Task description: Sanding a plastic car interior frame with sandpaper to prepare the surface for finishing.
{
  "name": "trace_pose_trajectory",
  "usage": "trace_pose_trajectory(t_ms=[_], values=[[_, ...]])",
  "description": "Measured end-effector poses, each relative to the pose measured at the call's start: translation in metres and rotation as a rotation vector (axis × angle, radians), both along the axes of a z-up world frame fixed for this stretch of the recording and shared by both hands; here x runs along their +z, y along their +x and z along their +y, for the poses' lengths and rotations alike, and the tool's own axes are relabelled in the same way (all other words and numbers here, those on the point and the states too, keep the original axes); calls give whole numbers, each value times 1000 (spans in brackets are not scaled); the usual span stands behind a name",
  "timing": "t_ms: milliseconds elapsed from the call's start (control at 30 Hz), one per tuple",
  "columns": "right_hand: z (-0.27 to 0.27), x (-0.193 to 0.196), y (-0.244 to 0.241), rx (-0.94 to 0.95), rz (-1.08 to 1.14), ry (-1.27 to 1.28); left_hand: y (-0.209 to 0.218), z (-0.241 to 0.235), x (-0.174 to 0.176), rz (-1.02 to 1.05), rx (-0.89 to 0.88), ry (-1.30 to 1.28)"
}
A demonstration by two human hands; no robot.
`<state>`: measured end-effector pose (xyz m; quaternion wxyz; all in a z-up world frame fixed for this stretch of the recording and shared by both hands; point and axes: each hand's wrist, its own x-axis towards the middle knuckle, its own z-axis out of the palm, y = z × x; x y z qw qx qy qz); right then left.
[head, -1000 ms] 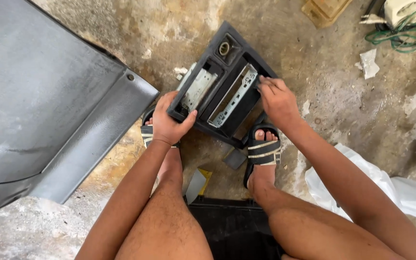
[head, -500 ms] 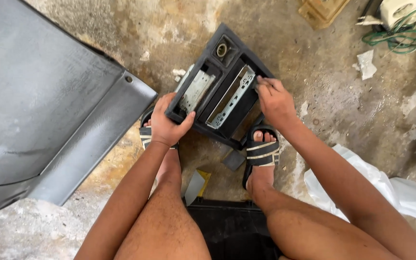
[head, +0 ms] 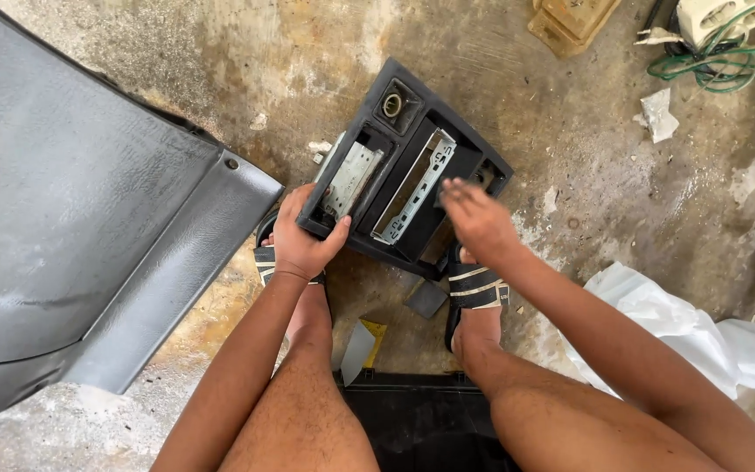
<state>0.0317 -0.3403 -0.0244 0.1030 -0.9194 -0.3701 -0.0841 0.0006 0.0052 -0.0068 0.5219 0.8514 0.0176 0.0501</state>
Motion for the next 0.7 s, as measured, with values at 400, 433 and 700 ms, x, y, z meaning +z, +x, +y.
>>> trace_pose_trajectory(t_ms=[400, 433, 700], values=[[-12, 4, 50, -86, -119, -35, 2, -4, 5, 10, -11, 9], [-9, -7, 35, -91, -106, -35, -4, -3, 5, 23, -16, 10], [-16, -34, 23, -89, -275, -165, 4, -4, 10, -10, 4, -14]])
